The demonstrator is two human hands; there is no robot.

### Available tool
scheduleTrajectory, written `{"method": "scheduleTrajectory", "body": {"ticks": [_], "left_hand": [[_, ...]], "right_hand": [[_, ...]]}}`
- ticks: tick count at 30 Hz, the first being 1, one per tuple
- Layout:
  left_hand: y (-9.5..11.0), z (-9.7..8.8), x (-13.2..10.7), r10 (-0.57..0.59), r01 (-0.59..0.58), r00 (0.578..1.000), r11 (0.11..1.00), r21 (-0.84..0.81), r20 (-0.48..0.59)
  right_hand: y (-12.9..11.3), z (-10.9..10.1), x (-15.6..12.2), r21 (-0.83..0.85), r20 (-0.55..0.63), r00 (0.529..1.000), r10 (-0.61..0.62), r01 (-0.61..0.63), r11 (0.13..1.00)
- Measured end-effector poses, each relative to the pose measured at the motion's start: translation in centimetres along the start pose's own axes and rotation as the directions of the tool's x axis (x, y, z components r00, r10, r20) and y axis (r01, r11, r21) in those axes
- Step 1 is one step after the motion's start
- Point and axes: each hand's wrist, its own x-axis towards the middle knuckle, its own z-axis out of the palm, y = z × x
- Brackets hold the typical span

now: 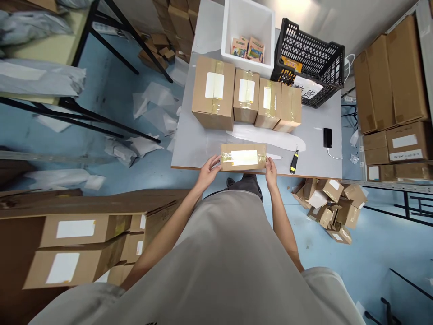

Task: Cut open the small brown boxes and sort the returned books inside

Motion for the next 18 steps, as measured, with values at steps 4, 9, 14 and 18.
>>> {"method": "scheduleTrajectory", "body": {"ticks": [4,9,14,18], "left_hand": [[-0.7,0.1,0.3,0.021,-0.020,1.000,1.000,0.019,-0.004],[-2.0,0.9,0.0,0.032,-0.030,0.998,0.999,0.028,-0.050],[-3.6,1.5,0.1,0.065,-0.064,0.994,0.998,0.006,-0.085],[-5.3,1.0,0.9,0.005,-0.007,0.994,1.000,-0.023,-0.113]], "right_hand": [[3.0,2.5,-1.0,-0.012,-0.134,0.989,0.068,-0.070,0.997],[6.0,4.3,-4.0,-0.137,-0.216,0.976,-0.015,-0.015,0.990],[7.2,2.7,-6.1,-0.211,-0.195,0.980,-0.042,0.000,0.977],[7.4,1.9,-5.8,-0.257,-0.149,0.989,-0.006,-0.032,0.966]]}}
